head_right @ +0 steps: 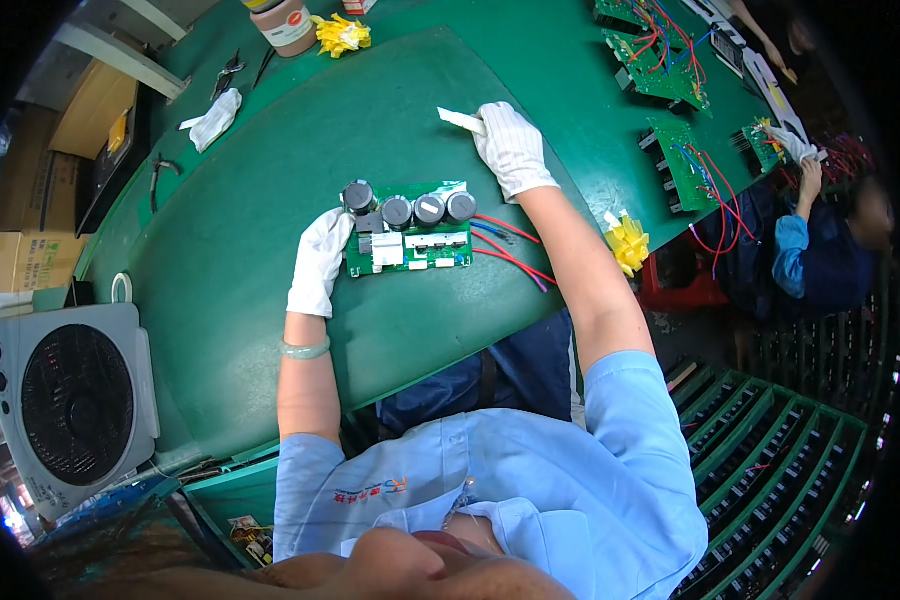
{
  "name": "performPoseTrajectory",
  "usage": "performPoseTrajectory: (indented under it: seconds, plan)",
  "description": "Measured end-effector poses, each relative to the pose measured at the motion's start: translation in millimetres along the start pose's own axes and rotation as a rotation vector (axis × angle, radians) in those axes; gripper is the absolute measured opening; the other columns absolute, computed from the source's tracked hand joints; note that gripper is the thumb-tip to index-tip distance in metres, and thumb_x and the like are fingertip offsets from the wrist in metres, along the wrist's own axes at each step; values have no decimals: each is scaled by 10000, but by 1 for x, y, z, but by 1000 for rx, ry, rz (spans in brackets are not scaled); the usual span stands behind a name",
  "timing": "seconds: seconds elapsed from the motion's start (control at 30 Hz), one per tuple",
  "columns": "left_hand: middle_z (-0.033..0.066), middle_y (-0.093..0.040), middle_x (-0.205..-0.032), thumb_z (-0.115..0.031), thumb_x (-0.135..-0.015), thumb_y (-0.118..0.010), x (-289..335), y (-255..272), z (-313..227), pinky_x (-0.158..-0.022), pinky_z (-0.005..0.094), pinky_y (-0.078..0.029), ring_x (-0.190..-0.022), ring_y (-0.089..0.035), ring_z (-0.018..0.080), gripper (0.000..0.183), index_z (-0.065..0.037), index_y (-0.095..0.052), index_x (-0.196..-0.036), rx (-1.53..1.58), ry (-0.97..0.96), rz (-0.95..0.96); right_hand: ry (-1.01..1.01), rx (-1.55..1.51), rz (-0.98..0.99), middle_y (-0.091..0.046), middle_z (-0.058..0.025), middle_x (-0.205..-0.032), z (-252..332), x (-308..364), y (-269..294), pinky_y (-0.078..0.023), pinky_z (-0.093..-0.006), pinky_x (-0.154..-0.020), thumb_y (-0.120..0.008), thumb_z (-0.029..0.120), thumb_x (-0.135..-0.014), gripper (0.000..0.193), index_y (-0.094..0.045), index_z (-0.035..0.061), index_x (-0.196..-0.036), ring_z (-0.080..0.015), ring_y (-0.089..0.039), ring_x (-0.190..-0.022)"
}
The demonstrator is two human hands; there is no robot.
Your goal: The person assembles a green circuit board by hand, attaching red and blue wires and securing cylindrical capacitors. The person repeatedly flips the board to inspect both sides and adjust the components.
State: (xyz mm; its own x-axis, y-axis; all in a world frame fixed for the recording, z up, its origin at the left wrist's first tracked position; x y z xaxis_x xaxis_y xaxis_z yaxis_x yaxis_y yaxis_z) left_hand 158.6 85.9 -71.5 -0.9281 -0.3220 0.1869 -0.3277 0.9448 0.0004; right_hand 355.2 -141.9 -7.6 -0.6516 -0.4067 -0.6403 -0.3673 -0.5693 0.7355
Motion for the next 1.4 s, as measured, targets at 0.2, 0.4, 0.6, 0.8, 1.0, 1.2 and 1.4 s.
performPoseTrajectory:
  seconds: [0.2,0.4,0.6,0.8,1.0,1.2,1.4]
  plan:
    - [2,-655,-959,-144,-959,-621,-3,-1,4,-610,170,-440,-785,-573,33,287,34,-607,-1183,107,-55,-16,0,10,17,-589,-78,-827,-1,0,-2,-506,-412,-614,-701,164,-776,153,-579,126,-859,-299,-617,-733]
    - [-48,-631,-859,-188,-966,-609,-3,1,15,-435,182,-274,-547,-399,-7,282,-3,-619,-1178,59,2,-60,-16,40,53,-614,-97,-840,0,-1,-4,-512,-413,-635,-707,161,-788,155,-592,109,-878,-313,-624,-757]
    - [-3,-634,-959,-178,-972,-605,4,-2,6,-645,183,-407,-787,-513,39,310,37,-599,-1196,19,103,-56,45,35,-7,-597,-82,-817,1,0,-2,-504,-411,-612,-693,171,-791,139,-586,127,-870,-298,-618,-725]
    - [-1,-632,-975,-173,-974,-606,6,1,6,-688,179,-433,-840,-539,46,312,49,-601,-1193,30,112,-56,-9,25,46,-619,-110,-855,2,-2,-4,-515,-416,-656,-717,160,-781,164,-603,92,-876,-328,-622,-780]
    - [22,-649,-962,-162,-972,-601,-1,-1,-4,-750,227,-459,-850,-554,79,279,43,-620,-1160,-75,-109,-45,-83,58,75,-615,-96,-846,-5,-1,-6,-523,-419,-649,-664,198,-817,93,-619,130,-860,-314,-631,-760]
    - [51,-648,-904,-158,-970,-594,0,5,-15,-736,263,-457,-824,-544,106,251,47,-642,-1106,-177,-170,-90,-135,-32,130,-621,-119,-861,1,-6,-2,-528,-430,-684,-635,196,-808,89,-633,122,-857,-318,-643,-789]
    - [51,-652,-1008,-234,-983,-583,-1,7,-13,-811,249,-445,-904,-551,107,332,38,-628,-1167,-260,-120,-83,-95,-70,110,-592,-126,-868,-4,-1,-7,-531,-423,-684,-619,191,-811,111,-604,104,-879,-310,-629,-789]
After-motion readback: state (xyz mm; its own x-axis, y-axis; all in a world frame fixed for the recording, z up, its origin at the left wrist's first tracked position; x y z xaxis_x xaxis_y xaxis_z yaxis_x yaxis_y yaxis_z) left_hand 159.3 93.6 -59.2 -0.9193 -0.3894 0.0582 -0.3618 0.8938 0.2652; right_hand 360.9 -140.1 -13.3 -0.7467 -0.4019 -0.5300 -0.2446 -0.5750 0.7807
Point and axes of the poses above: each hand's wrist, its own x-axis away from the middle knuckle, its own y-axis out of the back of the hand, z = x × y, the point moved 10 cm from there along -x, towards the middle knuckle
